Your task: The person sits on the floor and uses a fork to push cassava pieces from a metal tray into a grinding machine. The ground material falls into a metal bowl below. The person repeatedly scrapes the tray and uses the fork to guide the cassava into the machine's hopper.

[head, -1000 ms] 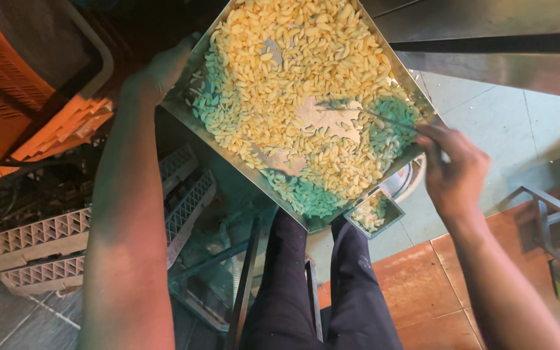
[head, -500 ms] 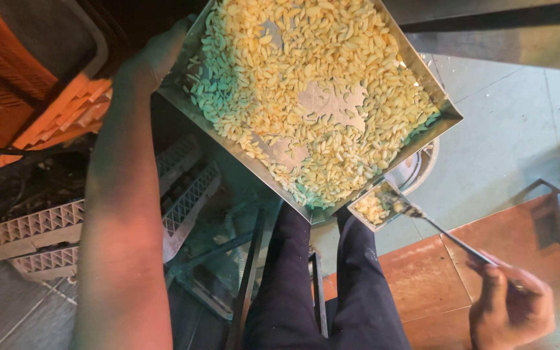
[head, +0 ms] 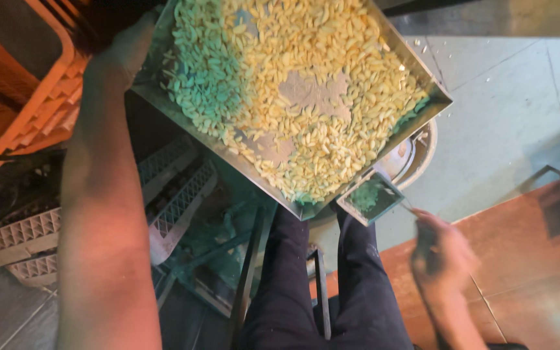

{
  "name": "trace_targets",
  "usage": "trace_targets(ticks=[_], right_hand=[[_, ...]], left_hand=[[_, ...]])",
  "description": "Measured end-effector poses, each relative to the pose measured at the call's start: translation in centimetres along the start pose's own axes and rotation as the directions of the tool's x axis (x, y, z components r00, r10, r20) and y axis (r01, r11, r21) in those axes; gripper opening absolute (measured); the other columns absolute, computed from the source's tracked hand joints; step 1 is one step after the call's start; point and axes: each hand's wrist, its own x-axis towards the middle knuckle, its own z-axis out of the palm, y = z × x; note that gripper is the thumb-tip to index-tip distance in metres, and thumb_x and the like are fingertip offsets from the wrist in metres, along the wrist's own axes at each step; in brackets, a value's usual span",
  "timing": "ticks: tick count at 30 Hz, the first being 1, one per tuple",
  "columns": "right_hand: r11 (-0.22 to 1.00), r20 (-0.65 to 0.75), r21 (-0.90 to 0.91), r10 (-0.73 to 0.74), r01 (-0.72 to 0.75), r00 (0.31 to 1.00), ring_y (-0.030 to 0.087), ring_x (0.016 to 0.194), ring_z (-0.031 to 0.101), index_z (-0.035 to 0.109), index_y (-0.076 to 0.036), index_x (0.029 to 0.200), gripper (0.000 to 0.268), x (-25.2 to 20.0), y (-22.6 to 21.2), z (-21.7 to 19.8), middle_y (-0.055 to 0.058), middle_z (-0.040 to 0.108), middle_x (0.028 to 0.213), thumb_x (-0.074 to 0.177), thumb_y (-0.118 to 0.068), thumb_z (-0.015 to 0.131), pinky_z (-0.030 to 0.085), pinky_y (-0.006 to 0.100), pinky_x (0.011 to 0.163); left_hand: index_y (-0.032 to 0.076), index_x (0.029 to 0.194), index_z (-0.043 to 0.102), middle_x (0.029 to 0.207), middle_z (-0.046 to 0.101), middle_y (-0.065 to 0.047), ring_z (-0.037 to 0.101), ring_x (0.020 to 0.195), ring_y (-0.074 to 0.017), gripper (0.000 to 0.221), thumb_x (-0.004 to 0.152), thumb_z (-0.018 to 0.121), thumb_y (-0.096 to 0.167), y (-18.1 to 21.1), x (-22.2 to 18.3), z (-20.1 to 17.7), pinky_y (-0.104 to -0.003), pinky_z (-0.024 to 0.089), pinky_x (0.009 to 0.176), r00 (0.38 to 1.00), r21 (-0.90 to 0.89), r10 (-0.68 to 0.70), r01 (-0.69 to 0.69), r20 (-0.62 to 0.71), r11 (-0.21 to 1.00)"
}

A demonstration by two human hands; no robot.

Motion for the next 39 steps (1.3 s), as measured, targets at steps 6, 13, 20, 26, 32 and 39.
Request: trace_targets(ticks=[6, 13, 20, 26, 32, 39], right_hand=[[0.993, 0.292, -0.113, 0.019, 0.015, 0.956, 0.031, 0.086, 0.072, 0.068, -0.012, 0.110, 0.021, 0.2, -0.4, -0.8, 0.011, 0.074, 0.101, 0.090, -0.004, 0.068, 0.055, 0.039, 0.070], [0.996, 0.121, 0.017, -0.094, 0.093, 0.988, 0.026, 0.095, 0.073, 0.062, -0.010, 0.114, 0.018, 2.7, -1.1, 0.7, 0.008, 0.072, 0.109, 0.100, 0.001, 0.065, 0.059, 0.037, 0.079], [0.944, 0.566, -0.083, -0.220, 0.321, 0.794, 0.030, 0.101, 0.071, 0.063, -0.005, 0.114, 0.046, 4.9, -3.8, -0.4, 0.009, 0.072, 0.114, 0.069, 0.001, 0.064, 0.056, 0.040, 0.076], [0.959, 0.379, -0.053, -0.237, 0.277, 0.895, 0.029, 0.096, 0.072, 0.066, -0.008, 0.113, 0.036, 3.2, -1.0, 2.2, 0.009, 0.073, 0.117, 0.080, 0.007, 0.061, 0.057, 0.038, 0.077], [0.933, 0.121, -0.090, -0.336, 0.347, 0.934, 0.024, 0.088, 0.073, 0.072, -0.007, 0.113, 0.031, -1.0, 1.0, -1.1, 0.011, 0.074, 0.120, 0.092, 0.013, 0.062, 0.057, 0.033, 0.073], [0.931, 0.382, 0.031, -0.347, 0.363, 0.857, 0.015, 0.059, 0.065, 0.080, -0.010, 0.109, 0.047, -2.8, -0.8, 4.2, 0.014, 0.078, 0.119, 0.067, 0.005, 0.064, 0.053, 0.031, 0.055]], left_hand=[[0.007, 0.151, 0.046, 0.146, 0.059, -0.020, 0.060, 0.132, -0.0315, 0.098, 0.085, 0.038, 0.079, 2.5, -2.1, -0.3, -0.040, 0.046, 0.106, 0.983, -0.316, -0.128, 0.163, 0.129, 0.935], [0.003, 0.147, 0.053, 0.141, 0.061, -0.019, 0.060, 0.127, -0.0329, 0.091, 0.094, 0.038, 0.077, 0.7, -1.2, -0.6, -0.042, 0.045, 0.103, 1.000, -0.150, -0.025, 0.024, 0.000, 0.988], [0.004, 0.149, 0.050, 0.143, 0.059, -0.020, 0.058, 0.129, -0.0329, 0.094, 0.093, 0.038, 0.078, -2.5, -0.4, -0.9, -0.042, 0.044, 0.104, 0.994, 0.183, -0.082, 0.094, -0.073, 0.979], [0.004, 0.151, 0.047, 0.145, 0.057, -0.020, 0.056, 0.131, -0.0329, 0.096, 0.092, 0.037, 0.079, -1.8, -1.0, -1.2, -0.043, 0.043, 0.106, 0.992, 0.136, -0.107, 0.116, -0.071, 0.984], [0.004, 0.152, 0.045, 0.147, 0.055, -0.020, 0.055, 0.133, -0.0330, 0.098, 0.091, 0.037, 0.081, -1.0, -1.6, -0.8, -0.043, 0.042, 0.107, 0.988, 0.029, -0.153, 0.152, 0.014, 0.988], [0.004, 0.154, 0.041, 0.150, 0.052, -0.020, 0.053, 0.135, -0.0330, 0.101, 0.090, 0.037, 0.082, 0.9, -1.9, -0.9, -0.044, 0.041, 0.109, 0.984, -0.062, -0.169, 0.172, 0.047, 0.983]])
